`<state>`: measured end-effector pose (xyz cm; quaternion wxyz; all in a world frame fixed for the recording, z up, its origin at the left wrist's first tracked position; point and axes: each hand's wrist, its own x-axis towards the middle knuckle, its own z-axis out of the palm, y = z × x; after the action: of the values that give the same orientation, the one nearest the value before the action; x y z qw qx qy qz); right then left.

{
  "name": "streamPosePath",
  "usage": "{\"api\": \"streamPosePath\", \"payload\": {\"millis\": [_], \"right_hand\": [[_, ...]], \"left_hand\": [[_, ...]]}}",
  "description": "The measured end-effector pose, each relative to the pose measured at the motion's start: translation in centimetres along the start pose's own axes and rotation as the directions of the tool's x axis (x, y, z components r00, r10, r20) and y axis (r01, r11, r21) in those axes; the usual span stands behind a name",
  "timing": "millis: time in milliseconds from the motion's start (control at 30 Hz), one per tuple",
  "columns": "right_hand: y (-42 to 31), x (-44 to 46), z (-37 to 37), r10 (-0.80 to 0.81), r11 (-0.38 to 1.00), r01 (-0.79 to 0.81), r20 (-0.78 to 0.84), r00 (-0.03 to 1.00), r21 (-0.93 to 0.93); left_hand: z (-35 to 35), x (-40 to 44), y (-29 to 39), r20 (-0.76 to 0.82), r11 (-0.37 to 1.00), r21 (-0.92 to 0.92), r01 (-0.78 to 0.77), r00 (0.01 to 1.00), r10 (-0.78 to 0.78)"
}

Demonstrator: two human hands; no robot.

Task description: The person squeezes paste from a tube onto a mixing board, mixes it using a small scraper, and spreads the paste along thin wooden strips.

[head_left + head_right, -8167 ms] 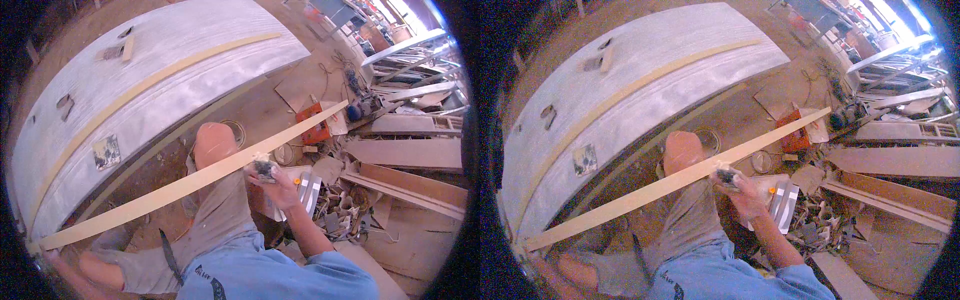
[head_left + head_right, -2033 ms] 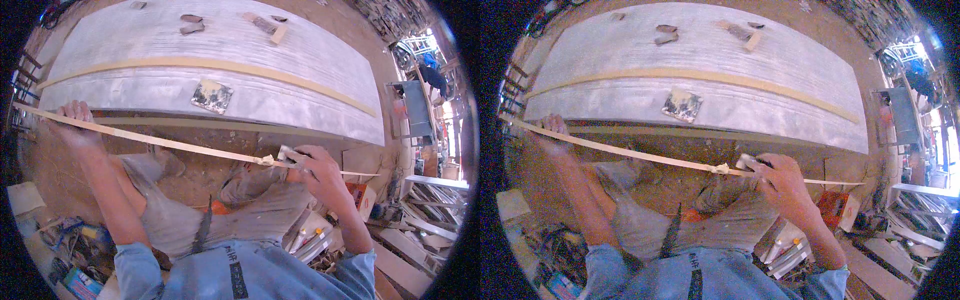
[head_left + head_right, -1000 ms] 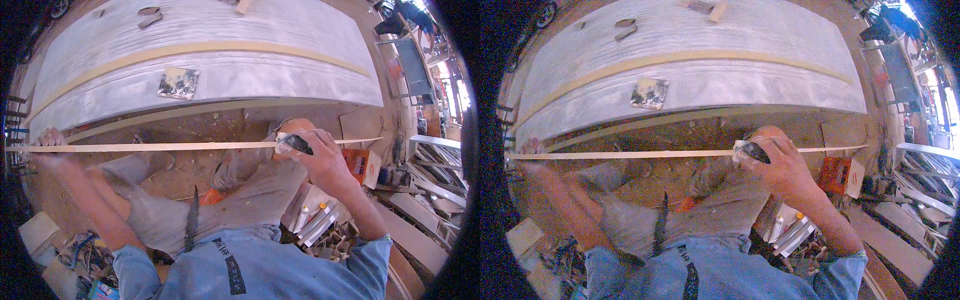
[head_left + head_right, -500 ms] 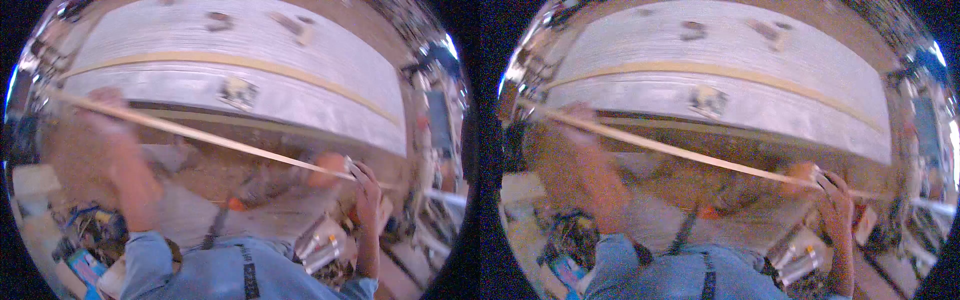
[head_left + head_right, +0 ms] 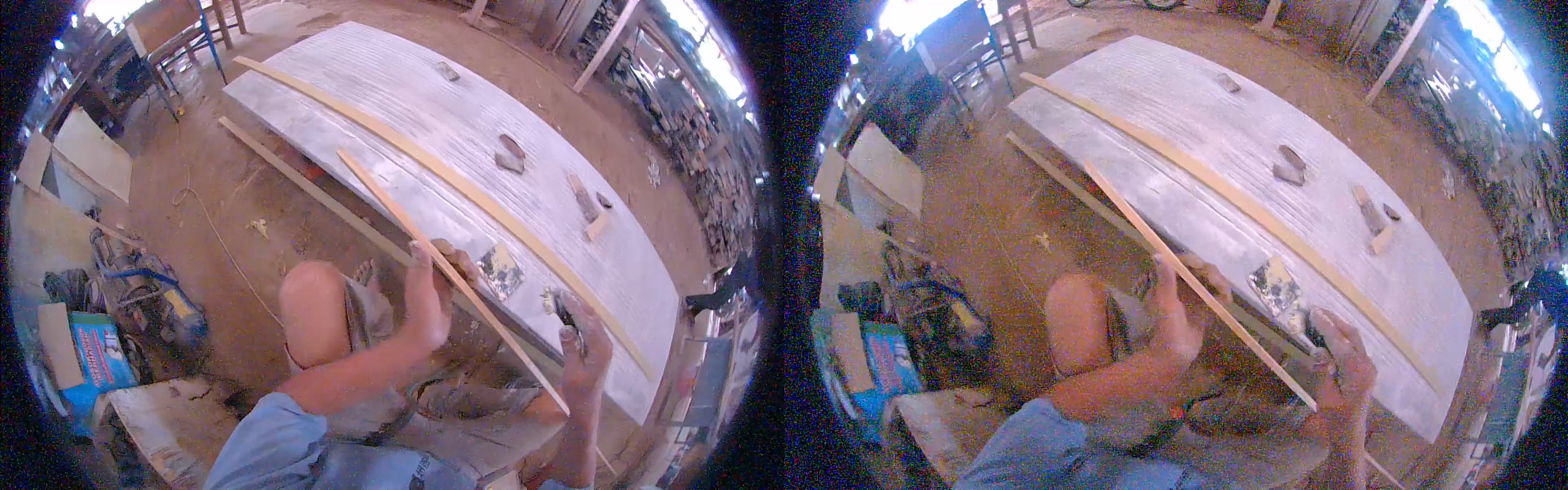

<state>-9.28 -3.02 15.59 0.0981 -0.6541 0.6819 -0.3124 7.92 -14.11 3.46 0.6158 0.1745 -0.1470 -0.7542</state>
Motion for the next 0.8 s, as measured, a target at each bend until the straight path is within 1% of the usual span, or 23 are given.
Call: {"api": "streamPosePath", "payload": {"millis": [33, 67, 100, 133, 167, 200, 233, 267, 300, 333, 367, 400, 433, 467, 500, 567, 600, 667, 700, 767, 800], "right_hand": [[0.1, 0.4, 0.8, 0.006, 0.998, -0.008, 0.023, 1.000, 0.056], [0.0, 0.8, 1.4, 0.013, 0.993, -0.019, 0.047, 0.999, 0.113], [-0.7, 1.6, 1.9, 0.036, 0.982, -0.051, 0.082, 0.996, 0.181], [-1.2, 2.2, 2.5, 0.028, 0.983, -0.043, 0.086, 0.996, 0.179], [-1.9, 3.0, 3.2, 0.040, 0.973, -0.063, 0.108, 0.993, 0.221], [-2.4, 3.6, 3.9, 0.048, 0.962, -0.081, 0.129, 0.990, 0.262], [-3.1, 4.5, 4.6, -0.010, 0.958, -0.031, 0.143, 0.990, 0.286], [-4.2, 5.4, 5.2, -0.017, 0.959, -0.025, 0.145, 0.989, 0.282], [-5.5, 6.3, 5.8, -0.108, 0.950, 0.060, 0.142, 0.984, 0.305], [-6.7, 7.1, 6.4, -0.198, 0.934, 0.144, 0.138, 0.970, 0.328], [-7.7, 7.9, 7.1, -0.203, 0.935, 0.149, 0.141, 0.969, 0.323], [-8.8, 8.5, 7.7, -0.259, 0.934, 0.214, 0.130, 0.957, 0.288], [-9.6, 9.2, 8.1, -0.314, 0.928, 0.278, 0.119, 0.942, 0.249], [-10.1, 9.9, 8.7, -0.315, 0.929, 0.280, 0.118, 0.942, 0.243], [-10.5, 10.6, 9.4, -0.309, 0.933, 0.275, 0.121, 0.943, 0.233], [-11.1, 11.8, 10.5, -0.306, 0.937, 0.276, 0.125, 0.944, 0.213], [-11.4, 12.1, 10.8, -0.307, 0.938, 0.277, 0.124, 0.944, 0.210], [-12.1, 12.5, 11.5, -0.345, 0.921, 0.302, 0.156, 0.926, 0.247], [-12.3, 12.6, 11.9, -0.347, 0.921, 0.303, 0.159, 0.924, 0.245], [-12.5, 12.6, 12.6, -0.388, 0.912, 0.352, 0.170, 0.906, 0.210], [-12.2, 12.7, 13.0, -0.389, 0.912, 0.353, 0.174, 0.905, 0.208]], "left_hand": [[0.1, 0.9, 1.5, -0.091, 0.999, -0.033, 0.020, 0.996, -0.023], [-0.5, 2.0, 2.9, -0.092, 0.999, -0.040, 0.009, 0.996, -0.013], [-1.3, 3.2, 4.2, -0.069, 0.991, -0.133, -0.003, 0.998, -0.006], [-1.8, 4.2, 5.5, -0.048, 0.974, -0.226, -0.012, 0.999, 0.001], [-1.8, 4.9, 7.0, -0.003, 0.975, -0.221, -0.005, 1.000, 0.004], [-1.9, 5.2, 7.3, -0.004, 0.974, -0.225, -0.011, 1.000, 0.010], [-2.1, 5.4, 7.4, 0.068, 0.961, -0.278, 0.000, 0.997, 0.020], [-2.2, 5.6, 7.7, 0.143, 0.944, -0.328, 0.016, 0.989, 0.033], [-2.6, 5.9, 7.8, 0.144, 0.942, -0.336, 0.010, 0.989, 0.041], [-3.1, 6.0, 7.7, 0.149, 0.945, -0.326, -0.003, 0.987, 0.055], [-3.4, 6.1, 7.6, 0.154, 0.949, -0.314, -0.017, 0.986, 0.068], [-3.2, 6.0, 7.8, 0.157, 0.947, -0.320, -0.018, 0.985, 0.072], [-2.7, 5.8, 8.0, 0.080, 0.965, -0.257, -0.053, 0.994, 0.076], [-2.2, 5.7, 8.1, 0.002, 0.978, -0.190, -0.080, 0.997, 0.082], [-2.1, 5.4, 8.2, 0.005, 0.977, -0.196, -0.079, 0.997, 0.081], [-2.2, 5.0, 8.6, -0.041, 0.993, -0.088, -0.083, 0.996, 0.079], [-2.1, 5.1, 8.7, -0.039, 0.993, -0.090, -0.082, 0.996, 0.079], [-1.9, 5.3, 8.8, -0.139, 0.987, -0.140, -0.076, 0.989, 0.056], [-2.2, 5.3, 8.7, -0.141, 0.986, -0.145, -0.078, 0.988, 0.057], [-3.2, 5.5, 8.2, -0.058, 0.987, -0.025, -0.158, 0.986, 0.157], [-3.6, 5.7, 8.0, -0.059, 0.987, -0.029, -0.159, 0.986, 0.157]]}}
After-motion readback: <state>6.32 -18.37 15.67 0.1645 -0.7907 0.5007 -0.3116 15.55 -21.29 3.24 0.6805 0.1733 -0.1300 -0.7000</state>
